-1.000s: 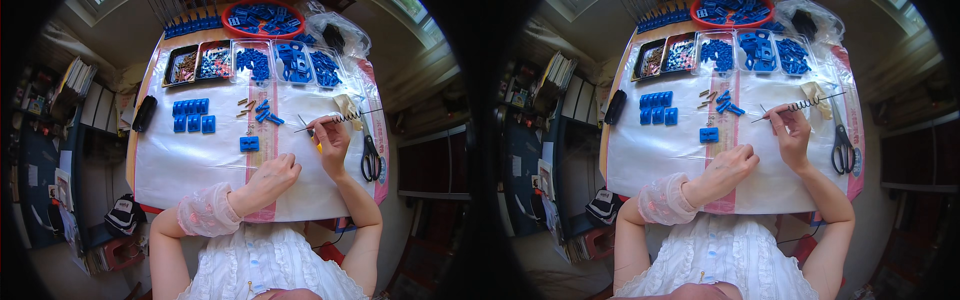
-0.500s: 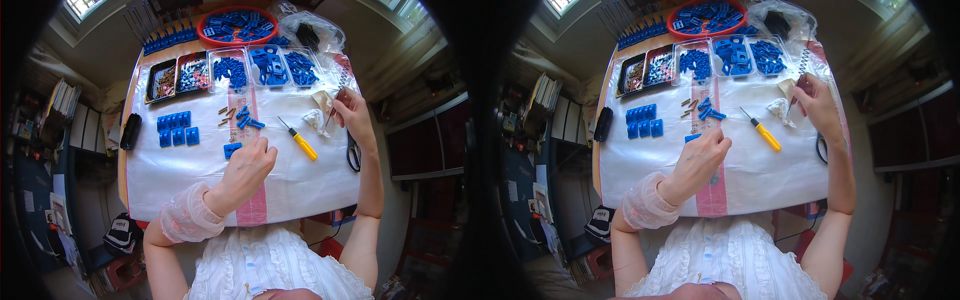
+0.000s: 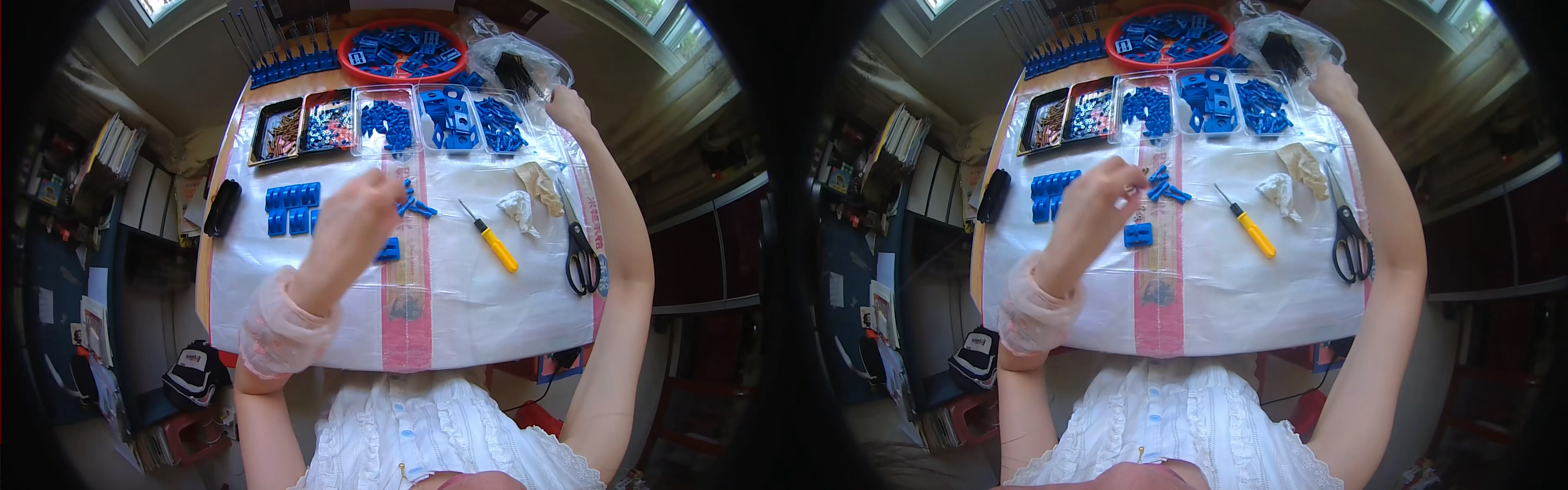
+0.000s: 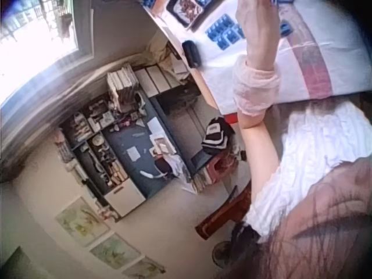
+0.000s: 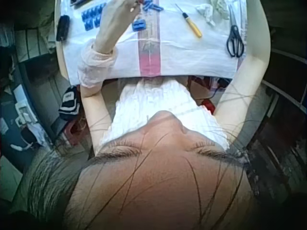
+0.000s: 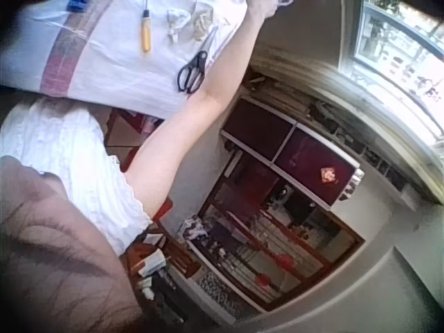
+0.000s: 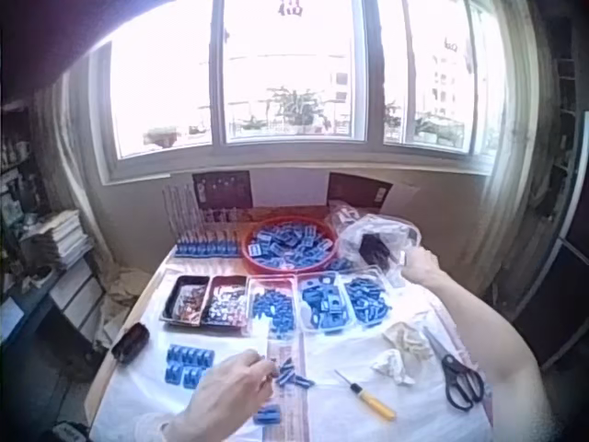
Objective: Assemble small plastic electronic housing components using a screwdriver.
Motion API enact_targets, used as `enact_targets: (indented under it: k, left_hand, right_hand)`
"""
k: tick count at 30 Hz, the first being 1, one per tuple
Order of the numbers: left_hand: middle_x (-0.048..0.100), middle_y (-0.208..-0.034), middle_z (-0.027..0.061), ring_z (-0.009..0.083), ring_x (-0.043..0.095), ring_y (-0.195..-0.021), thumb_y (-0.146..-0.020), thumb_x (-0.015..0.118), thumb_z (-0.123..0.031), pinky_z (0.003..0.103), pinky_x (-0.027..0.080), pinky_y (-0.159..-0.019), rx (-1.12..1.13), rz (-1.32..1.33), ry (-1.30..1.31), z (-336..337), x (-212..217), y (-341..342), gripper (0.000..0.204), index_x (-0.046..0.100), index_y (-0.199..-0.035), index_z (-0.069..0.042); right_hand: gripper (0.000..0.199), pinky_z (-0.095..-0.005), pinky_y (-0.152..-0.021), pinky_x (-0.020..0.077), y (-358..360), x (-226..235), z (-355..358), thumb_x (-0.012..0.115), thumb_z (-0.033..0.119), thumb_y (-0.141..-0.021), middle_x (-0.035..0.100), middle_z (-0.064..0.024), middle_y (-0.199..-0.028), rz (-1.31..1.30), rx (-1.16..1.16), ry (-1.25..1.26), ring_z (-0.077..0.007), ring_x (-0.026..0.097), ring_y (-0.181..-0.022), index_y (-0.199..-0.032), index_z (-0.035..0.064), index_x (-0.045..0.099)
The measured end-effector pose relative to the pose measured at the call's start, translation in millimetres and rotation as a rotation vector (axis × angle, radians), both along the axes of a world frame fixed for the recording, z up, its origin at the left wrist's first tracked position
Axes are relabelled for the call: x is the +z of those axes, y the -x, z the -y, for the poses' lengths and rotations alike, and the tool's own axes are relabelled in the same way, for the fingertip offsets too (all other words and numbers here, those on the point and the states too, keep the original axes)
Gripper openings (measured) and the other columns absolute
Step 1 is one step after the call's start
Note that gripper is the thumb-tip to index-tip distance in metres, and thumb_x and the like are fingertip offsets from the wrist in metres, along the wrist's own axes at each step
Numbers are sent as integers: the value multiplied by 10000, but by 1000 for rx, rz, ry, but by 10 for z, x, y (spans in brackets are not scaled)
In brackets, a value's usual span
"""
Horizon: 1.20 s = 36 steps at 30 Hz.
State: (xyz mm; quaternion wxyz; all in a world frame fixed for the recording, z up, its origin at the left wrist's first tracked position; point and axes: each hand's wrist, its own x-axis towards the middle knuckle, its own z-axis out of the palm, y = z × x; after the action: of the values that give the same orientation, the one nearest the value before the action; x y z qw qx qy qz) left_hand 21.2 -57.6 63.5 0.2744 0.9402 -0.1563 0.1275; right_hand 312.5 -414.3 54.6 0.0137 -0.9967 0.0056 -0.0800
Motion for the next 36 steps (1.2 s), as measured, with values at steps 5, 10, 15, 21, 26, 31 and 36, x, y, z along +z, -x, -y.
enact_targets:
  k: [5,10,15,21,26,31,36]
  left_hand:
    - [681,-905,111,244,681,-775,-824,690,-5,358,535,-707,84,-109,14,-448,-332,-204,135,711,-953,-38]
    - [685,-922,115,248,679,-789,-833,676,-11,366,536,-710,-1,-134,48,-369,-600,-215,145,706,-972,-38]
    - [672,-908,112,317,673,-834,-843,659,-49,424,531,-736,-3,-101,83,-298,-601,-246,114,697,-948,-70]
    - [678,-936,114,307,677,-835,-853,674,-42,400,535,-745,-19,-85,38,-297,-655,-377,111,705,-958,-57]
    - [685,-968,106,295,685,-829,-860,691,-37,380,535,-743,-21,-21,38,-208,-643,-504,107,711,-963,-57]
    - [688,-982,96,274,693,-826,-872,700,-50,372,541,-739,0,37,34,-295,-575,-427,103,716,-972,-68]
    - [682,-925,91,226,685,-766,-870,699,-24,328,546,-679,35,-92,178,-457,-410,-7,148,716,-1012,-61]
  right_hand:
    - [318,-513,-934,545,-265,-102,-238,638,165,-853,708,-227,-1169,56,6,64,-405,680,-1110,-1136,49,725]
    - [333,-506,-931,550,-338,-116,-290,645,197,-865,711,-211,-1179,60,-57,72,-386,682,-1122,-1154,52,725]
    - [338,-487,-909,563,-207,-27,-215,663,235,-864,715,-196,-1176,22,-100,76,-369,689,-1112,-1150,70,730]
    - [361,-507,-912,559,-385,-102,-206,658,239,-858,710,-221,-1154,91,-30,60,-400,681,-1105,-1172,67,701]
    - [290,-516,-870,569,-594,-280,-258,666,262,-889,722,-193,-1107,236,-12,113,-389,697,-1051,-1103,67,688]
    - [203,-496,-829,569,-308,-252,-578,655,240,-922,734,-149,-1038,447,205,-20,-359,713,-965,-1024,65,675]
    - [105,-443,-763,555,976,-170,-1259,597,37,-910,713,-162,-990,357,747,-373,-368,697,-897,-997,37,654]
